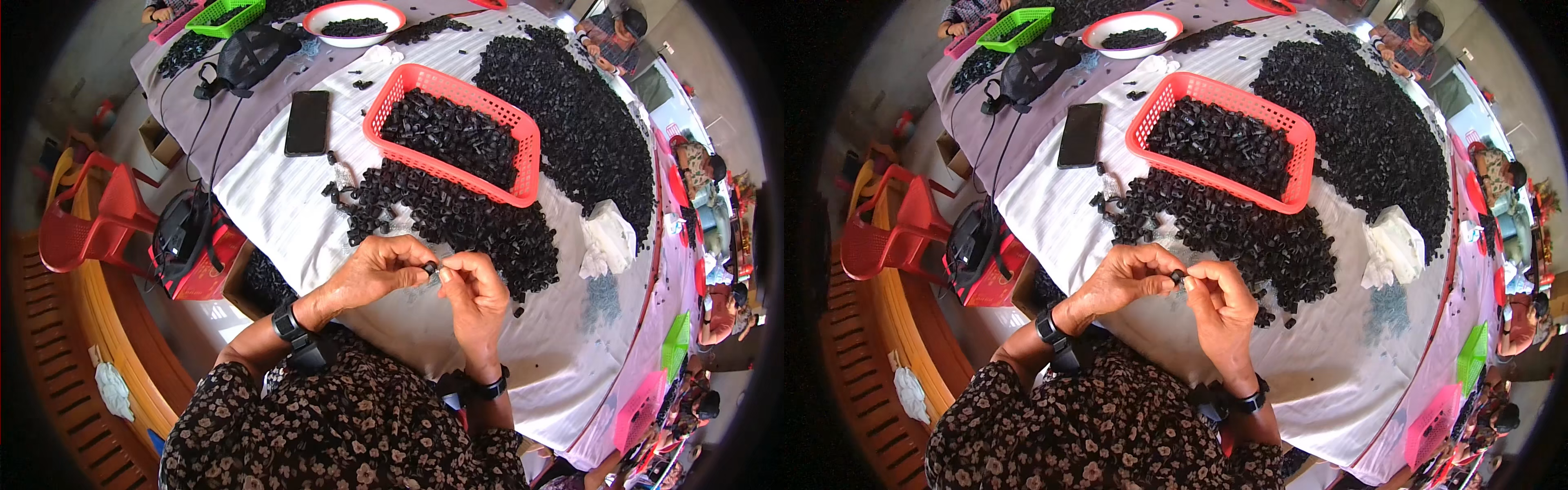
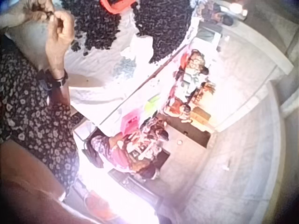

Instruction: The person assembles plastic cord locks by hand by picking up a housing and a small metal spring, inserting the spring into the housing, and placing the finished piece on the table.

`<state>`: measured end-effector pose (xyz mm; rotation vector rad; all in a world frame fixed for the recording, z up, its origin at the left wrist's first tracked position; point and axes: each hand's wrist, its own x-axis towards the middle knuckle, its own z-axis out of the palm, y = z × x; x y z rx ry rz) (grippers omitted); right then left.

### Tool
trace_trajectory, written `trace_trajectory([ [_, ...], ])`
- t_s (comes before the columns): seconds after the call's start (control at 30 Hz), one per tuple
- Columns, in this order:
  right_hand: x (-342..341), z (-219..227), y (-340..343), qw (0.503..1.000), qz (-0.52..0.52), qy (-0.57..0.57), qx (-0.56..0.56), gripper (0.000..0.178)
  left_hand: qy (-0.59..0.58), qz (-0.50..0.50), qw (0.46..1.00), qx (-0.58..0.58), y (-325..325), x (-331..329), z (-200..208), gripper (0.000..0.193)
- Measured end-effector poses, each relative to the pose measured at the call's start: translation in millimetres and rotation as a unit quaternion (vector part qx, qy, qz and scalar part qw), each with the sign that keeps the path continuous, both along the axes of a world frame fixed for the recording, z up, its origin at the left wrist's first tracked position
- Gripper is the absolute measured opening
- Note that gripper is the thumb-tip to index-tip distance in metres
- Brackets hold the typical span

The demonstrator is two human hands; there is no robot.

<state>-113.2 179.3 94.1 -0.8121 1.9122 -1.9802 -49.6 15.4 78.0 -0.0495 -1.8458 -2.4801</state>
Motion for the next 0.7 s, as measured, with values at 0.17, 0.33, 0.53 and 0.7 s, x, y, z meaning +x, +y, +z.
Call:
trace_trajectory([
  [0.17, 0.5, -5.4, 2.2, 1.000, -0.019, -0.022, -0.001, 0.009, -0.044, -0.004, 0.995, 0.086, -4.2, -1.7, -13.7, 0.016],
  [0.33, 4.3, -3.4, 2.2, 0.998, -0.027, -0.048, -0.002, 0.008, -0.078, 0.008, 0.970, 0.231, -2.0, -4.3, -13.1, 0.020],
  [0.53, 7.5, -1.1, 1.3, 0.998, -0.031, -0.047, -0.008, 0.007, -0.082, -0.006, 0.969, 0.233, 0.4, -2.9, -17.5, 0.018],
  [0.7, 8.1, -7.2, 0.8, 0.999, -0.023, -0.031, 0.009, 0.005, -0.081, 0.015, 0.969, 0.234, 5.1, -2.1, -25.9, 0.018],
])
